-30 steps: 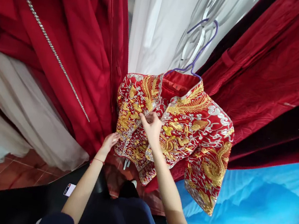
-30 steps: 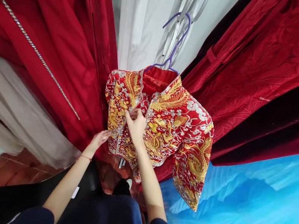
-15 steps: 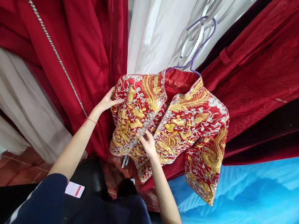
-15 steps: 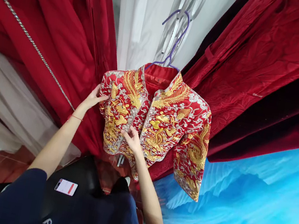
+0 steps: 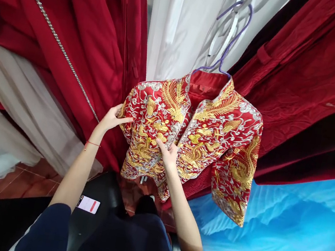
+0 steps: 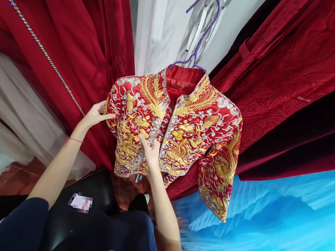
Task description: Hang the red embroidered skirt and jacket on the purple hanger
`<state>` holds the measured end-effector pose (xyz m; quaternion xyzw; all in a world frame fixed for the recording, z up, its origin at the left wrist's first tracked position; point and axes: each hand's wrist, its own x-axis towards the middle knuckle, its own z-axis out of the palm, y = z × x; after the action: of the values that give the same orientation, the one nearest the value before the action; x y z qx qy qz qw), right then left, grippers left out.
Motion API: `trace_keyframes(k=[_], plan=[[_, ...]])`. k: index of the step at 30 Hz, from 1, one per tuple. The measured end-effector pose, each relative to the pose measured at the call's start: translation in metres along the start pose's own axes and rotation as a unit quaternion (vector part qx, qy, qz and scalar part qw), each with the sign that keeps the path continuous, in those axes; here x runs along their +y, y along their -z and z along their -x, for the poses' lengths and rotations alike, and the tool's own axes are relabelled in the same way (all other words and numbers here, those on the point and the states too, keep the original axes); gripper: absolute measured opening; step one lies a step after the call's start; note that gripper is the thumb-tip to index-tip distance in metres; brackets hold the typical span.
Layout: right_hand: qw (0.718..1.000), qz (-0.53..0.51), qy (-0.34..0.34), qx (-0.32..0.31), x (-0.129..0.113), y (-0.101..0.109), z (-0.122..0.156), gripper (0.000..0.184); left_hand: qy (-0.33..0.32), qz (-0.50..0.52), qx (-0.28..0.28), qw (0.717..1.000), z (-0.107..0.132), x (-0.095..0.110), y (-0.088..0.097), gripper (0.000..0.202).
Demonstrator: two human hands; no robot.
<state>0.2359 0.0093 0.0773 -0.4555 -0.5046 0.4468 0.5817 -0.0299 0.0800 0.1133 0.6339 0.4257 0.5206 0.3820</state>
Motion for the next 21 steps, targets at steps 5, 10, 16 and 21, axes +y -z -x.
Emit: trace_keyframes(k=[5,10,16,21], plan=[[0.999,-0.032,-0.013,0.004,-0.001,-0.002,-0.002,0.032,0.046,-0.004,-0.012,0.999,0.006,-0.006,0.006,0.062],[0.998,-0.05,-0.036,0.007,0.006,0.001,-0.008,0.034,0.02,-0.089,0.039,0.995,0.017,0.02,0.016,0.05],[0.995,0.004,-0.078,-0.068,0.032,-0.017,0.008,0.042,-0.052,-0.251,0.085,0.963,0.033,0.086,0.018,0.036],[0.983,0.022,-0.11,-0.142,0.052,-0.036,0.05,0.047,-0.071,-0.315,0.178,0.93,0.028,0.107,0.023,0.038]])
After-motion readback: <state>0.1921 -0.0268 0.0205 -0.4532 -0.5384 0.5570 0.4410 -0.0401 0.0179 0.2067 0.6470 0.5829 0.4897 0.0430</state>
